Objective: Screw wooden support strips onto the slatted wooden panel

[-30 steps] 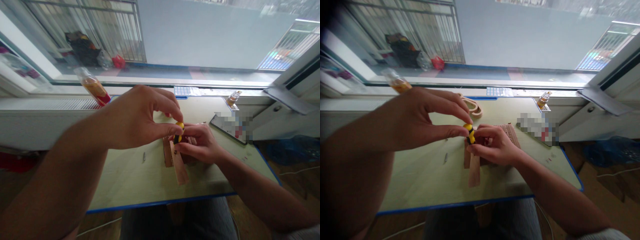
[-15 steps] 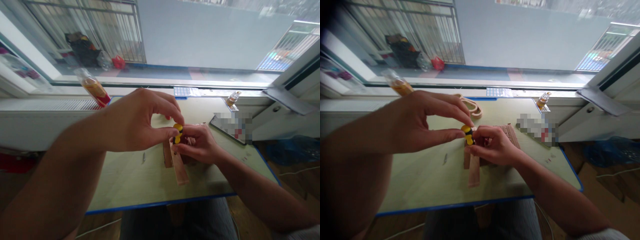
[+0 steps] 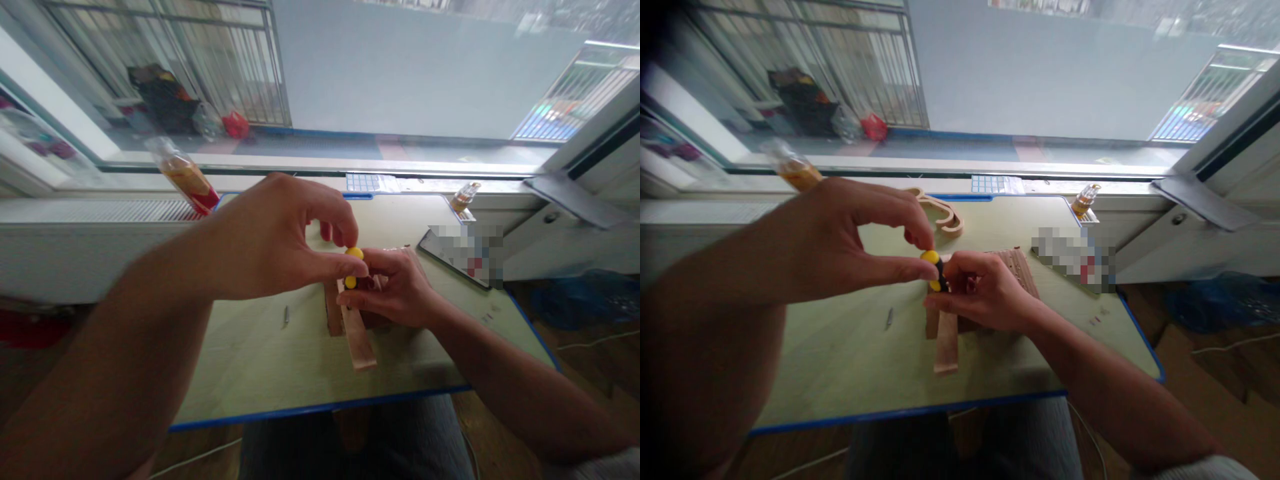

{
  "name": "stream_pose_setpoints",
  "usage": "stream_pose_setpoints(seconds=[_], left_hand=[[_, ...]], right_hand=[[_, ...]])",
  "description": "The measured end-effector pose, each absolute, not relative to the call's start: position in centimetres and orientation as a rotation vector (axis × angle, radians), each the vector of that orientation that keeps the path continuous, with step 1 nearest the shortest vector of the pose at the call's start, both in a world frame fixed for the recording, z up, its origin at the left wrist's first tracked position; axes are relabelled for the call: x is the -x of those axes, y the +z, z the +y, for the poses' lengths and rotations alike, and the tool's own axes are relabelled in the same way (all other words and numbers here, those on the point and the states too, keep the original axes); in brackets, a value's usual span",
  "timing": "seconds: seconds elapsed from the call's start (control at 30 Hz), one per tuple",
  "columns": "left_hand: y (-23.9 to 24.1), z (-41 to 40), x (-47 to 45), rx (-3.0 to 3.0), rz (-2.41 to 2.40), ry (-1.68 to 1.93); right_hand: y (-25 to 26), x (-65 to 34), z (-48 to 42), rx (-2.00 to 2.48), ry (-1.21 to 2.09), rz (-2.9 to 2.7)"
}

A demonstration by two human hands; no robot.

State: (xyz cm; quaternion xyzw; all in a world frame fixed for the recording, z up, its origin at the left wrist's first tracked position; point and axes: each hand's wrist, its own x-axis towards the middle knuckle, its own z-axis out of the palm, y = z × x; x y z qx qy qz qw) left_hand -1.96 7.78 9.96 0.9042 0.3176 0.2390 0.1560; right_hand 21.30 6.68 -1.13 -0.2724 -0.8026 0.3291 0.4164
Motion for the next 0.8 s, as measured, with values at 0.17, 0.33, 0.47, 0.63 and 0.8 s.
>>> stream_pose_setpoints(seconds=[0.17, 0.33, 0.47, 0.63, 0.8], left_hand=[[9.88, 7.76, 1.87, -2.582, 0.915, 0.714], [9.78, 7.74, 1.88, -2.576, 0.899, 0.726], [9.68, 7.79, 1.94, -2.550, 0.889, 0.724], [9.59, 7.90, 2.12, -2.539, 0.860, 0.735], [9.52, 8.03, 2.47, -2.550, 0.845, 0.737]], right_hand=[[-1.41, -21.16, 6.67, 0.679, 0.834, -1.999], [-1.47, -21.12, 6.74, 0.685, 0.859, -1.981], [-1.53, -21.18, 6.75, 0.690, 0.898, -1.970], [-1.49, -21.37, 6.65, 0.674, 0.978, -1.962], [-1.45, -21.61, 6.74, 0.658, 0.991, -1.990]])
